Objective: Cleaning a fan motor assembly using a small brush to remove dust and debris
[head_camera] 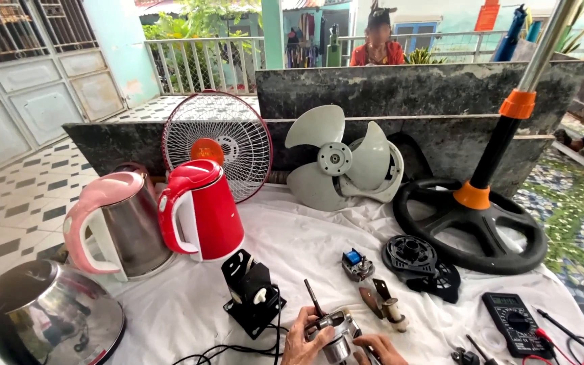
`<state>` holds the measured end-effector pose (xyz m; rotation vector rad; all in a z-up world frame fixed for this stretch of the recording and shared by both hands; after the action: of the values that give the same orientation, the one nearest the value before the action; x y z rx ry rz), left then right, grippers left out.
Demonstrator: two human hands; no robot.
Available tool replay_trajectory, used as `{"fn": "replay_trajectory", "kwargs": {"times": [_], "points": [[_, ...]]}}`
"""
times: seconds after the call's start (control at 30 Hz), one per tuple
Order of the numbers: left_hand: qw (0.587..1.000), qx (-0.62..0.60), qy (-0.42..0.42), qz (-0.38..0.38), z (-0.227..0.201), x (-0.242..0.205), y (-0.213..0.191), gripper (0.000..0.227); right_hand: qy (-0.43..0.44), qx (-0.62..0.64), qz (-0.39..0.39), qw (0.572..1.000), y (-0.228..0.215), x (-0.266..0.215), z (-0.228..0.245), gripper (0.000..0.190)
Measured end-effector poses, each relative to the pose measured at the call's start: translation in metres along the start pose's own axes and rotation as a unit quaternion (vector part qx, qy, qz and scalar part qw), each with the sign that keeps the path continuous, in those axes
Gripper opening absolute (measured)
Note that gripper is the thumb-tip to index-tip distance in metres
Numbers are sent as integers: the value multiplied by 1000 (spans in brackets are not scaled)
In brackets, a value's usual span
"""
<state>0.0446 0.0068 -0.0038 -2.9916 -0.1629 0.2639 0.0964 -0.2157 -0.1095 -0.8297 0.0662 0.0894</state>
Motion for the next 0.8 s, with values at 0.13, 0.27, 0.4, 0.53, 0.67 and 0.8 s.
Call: {"fn": "replay_trajectory", "kwargs": {"times": [0.13, 0.27, 0.4, 0.53, 0.67, 0.8], "points": [[1000, -1, 1, 1, 9, 5, 1, 57, 19, -36, 23, 999, -14, -17, 20, 26], [1000, -4, 12, -13, 16, 9, 1, 56, 9, -60, 15, 998, -14, -22, 25, 26], [1000, 7, -4, -4, 15, 9, 1, 58, -7, -65, -2, 998, -2, -14, 12, 27], [1000, -14, -3, -8, 18, 10, 1, 56, -4, -65, -19, 998, -12, -27, 29, 24], [999, -34, 25, -18, 23, 12, 2, 53, -8, -53, -43, 998, -19, -37, 40, 22], [1000, -27, 2, -15, 15, 9, 2, 51, -20, -55, -40, 997, -17, -33, 36, 23]]}}
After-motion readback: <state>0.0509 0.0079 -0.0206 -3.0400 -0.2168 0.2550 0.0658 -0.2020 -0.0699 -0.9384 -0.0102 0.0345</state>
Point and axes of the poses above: each hand's wrist, its own x-axis towards the middle knuckle, its own y-axis out of the palm, z = x × y, the point moved 4 cm from there along x, towards the middle knuckle, and after that the axes turned 3 degrees about y, right-handed, at the moved point
